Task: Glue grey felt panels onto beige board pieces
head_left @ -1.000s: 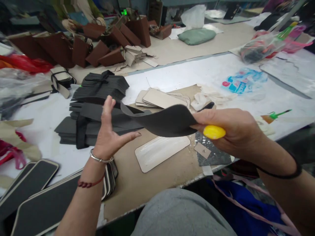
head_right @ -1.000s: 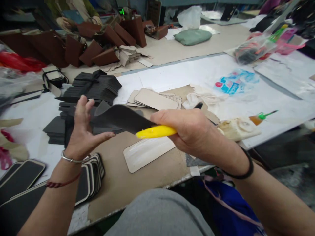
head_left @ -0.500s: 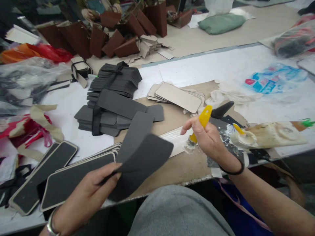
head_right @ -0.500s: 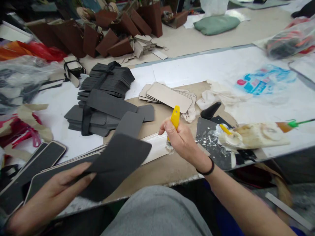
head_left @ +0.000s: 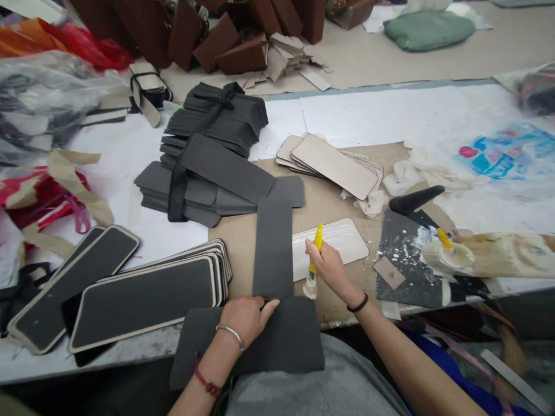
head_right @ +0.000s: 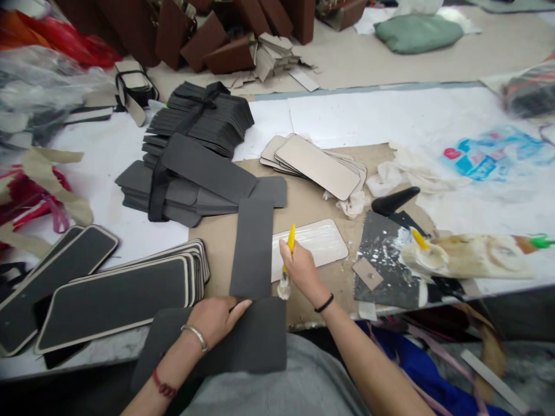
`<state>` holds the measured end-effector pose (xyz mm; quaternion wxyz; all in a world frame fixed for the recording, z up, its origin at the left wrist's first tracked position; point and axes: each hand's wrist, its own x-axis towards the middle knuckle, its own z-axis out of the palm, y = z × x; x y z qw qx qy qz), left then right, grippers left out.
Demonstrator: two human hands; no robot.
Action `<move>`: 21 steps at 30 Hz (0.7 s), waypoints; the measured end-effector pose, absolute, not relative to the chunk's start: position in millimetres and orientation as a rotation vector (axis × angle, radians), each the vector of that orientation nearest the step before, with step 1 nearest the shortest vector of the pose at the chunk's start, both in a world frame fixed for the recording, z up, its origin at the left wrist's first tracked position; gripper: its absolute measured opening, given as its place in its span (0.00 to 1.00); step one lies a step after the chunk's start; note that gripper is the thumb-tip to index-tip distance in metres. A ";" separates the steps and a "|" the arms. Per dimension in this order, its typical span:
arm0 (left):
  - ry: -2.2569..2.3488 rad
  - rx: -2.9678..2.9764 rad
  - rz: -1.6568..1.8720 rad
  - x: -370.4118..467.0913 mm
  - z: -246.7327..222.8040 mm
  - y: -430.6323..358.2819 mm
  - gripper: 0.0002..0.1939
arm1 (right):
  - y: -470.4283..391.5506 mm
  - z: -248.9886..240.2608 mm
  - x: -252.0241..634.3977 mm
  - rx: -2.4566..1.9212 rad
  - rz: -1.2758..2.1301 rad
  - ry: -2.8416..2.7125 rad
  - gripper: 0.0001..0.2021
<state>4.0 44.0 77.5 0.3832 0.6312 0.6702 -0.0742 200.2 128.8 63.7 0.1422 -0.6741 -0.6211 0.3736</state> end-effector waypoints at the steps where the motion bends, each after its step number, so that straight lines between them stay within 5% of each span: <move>1: 1.723 1.593 -0.181 6.1 72.4 42.7 0.20 | 129.3 58.3 201.2 -2.008 1.104 -1.901 0.20; 4: 1.815 1.530 -0.152 13.6 57.0 36.0 0.13 | 127.0 45.0 199.8 -2.160 1.202 -2.157 0.20; 10: 1.978 1.493 -0.075 25.7 38.5 27.1 0.30 | 117.3 40.3 196.0 -2.295 1.057 -2.316 0.16; 21: 1.819 1.951 -0.699 15.5 66.6 44.3 0.18 | 185.2 51.6 211.0 -2.318 1.026 -2.146 0.18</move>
